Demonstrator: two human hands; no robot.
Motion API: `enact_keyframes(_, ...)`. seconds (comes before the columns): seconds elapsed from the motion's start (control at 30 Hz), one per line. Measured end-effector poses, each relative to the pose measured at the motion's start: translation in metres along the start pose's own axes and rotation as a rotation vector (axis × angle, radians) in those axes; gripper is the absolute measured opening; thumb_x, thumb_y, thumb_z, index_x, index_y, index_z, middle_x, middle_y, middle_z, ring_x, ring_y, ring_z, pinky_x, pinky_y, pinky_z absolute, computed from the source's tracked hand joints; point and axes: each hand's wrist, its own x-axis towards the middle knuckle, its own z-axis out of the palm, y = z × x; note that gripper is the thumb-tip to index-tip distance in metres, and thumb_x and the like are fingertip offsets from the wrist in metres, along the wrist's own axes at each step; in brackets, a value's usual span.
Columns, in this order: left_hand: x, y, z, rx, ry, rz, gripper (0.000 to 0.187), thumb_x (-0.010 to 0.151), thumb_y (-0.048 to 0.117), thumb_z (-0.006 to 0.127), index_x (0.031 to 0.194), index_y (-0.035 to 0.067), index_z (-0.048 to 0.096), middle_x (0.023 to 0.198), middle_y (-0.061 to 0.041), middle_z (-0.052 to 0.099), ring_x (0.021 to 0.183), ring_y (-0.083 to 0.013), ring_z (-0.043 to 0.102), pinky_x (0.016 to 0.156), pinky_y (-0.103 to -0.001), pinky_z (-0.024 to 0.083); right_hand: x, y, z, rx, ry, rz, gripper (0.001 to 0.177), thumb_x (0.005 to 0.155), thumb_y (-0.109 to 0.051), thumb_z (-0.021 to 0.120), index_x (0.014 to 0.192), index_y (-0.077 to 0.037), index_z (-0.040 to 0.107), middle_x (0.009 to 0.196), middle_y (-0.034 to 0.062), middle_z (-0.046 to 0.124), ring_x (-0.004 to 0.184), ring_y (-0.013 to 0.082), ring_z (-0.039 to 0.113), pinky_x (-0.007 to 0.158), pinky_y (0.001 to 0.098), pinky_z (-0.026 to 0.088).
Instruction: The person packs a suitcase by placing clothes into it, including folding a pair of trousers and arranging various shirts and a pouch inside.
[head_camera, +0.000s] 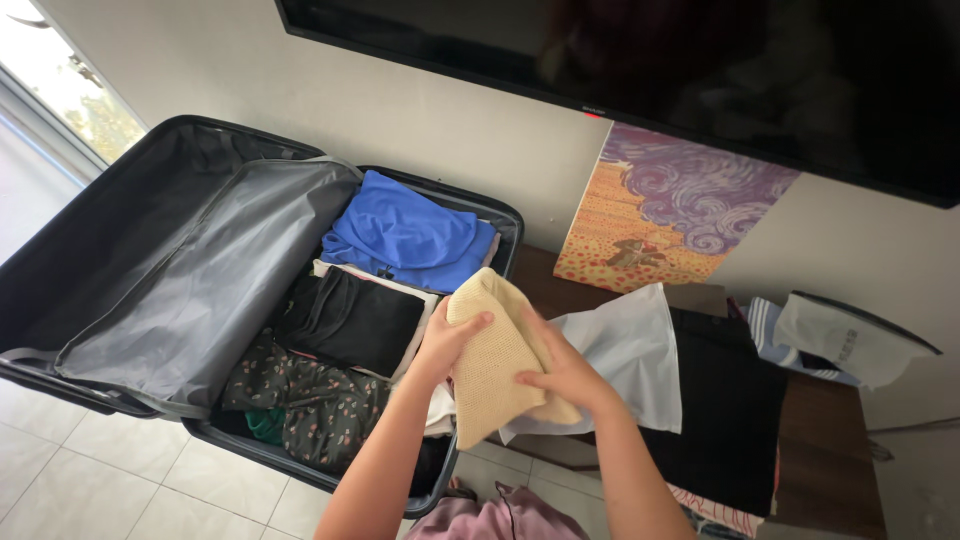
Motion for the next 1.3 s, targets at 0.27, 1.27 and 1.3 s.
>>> enact_keyframes(0.27, -0.007, -0.039, -0.017, 0.025, -0.383, 0.414, 0.091, 0.077, 0.029, 0.09, 0.149, 0.001, 0.044, 0.14, -0.014, 0.057, 0.128, -0.0211, 0.056, 0.108, -0.036, 0.047, -0.008, -0.024, 0.059, -0.417, 0.447, -0.141, 0.048, 0.066, -0.032, 0.093, 0.099, -0.004, 0.074, 0.131, 0.0117, 0.054, 0.123, 0.0281, 0.05, 0.102, 0.0379, 0.048)
enact_keyframes(1.27, -0.019, -0.018, -0.021, -0.031, -0.568, 0.174, 0.091, 0.082, 0.027, 0.079, 0.159, 0.004, 0.036, 0.144, -0.012, 0.057, 0.133, -0.0204, 0.054, 0.112, -0.036, 0.042, -0.006, 0.051, 0.028, 0.648, -0.082, 0.079, 0.047, 0.097, -0.013, 0.077, 0.134, 0.012, 0.064, 0.122, 0.0198, 0.069, 0.11, 0.0266, 0.067, 0.093, 0.0399, 0.054)
enact_keyframes(1.3, -0.014, -0.019, -0.025, -0.026, -0.616, 0.167, 0.09, 0.083, 0.029, 0.079, 0.159, 0.004, 0.036, 0.144, -0.013, 0.057, 0.133, -0.0203, 0.053, 0.112, -0.036, 0.042, -0.005, 0.055, 0.031, 0.77, -0.054, 0.075, 0.049, 0.094, -0.014, 0.076, 0.135, 0.007, 0.061, 0.124, 0.0165, 0.068, 0.111, 0.025, 0.067, 0.094, 0.0398, 0.055)
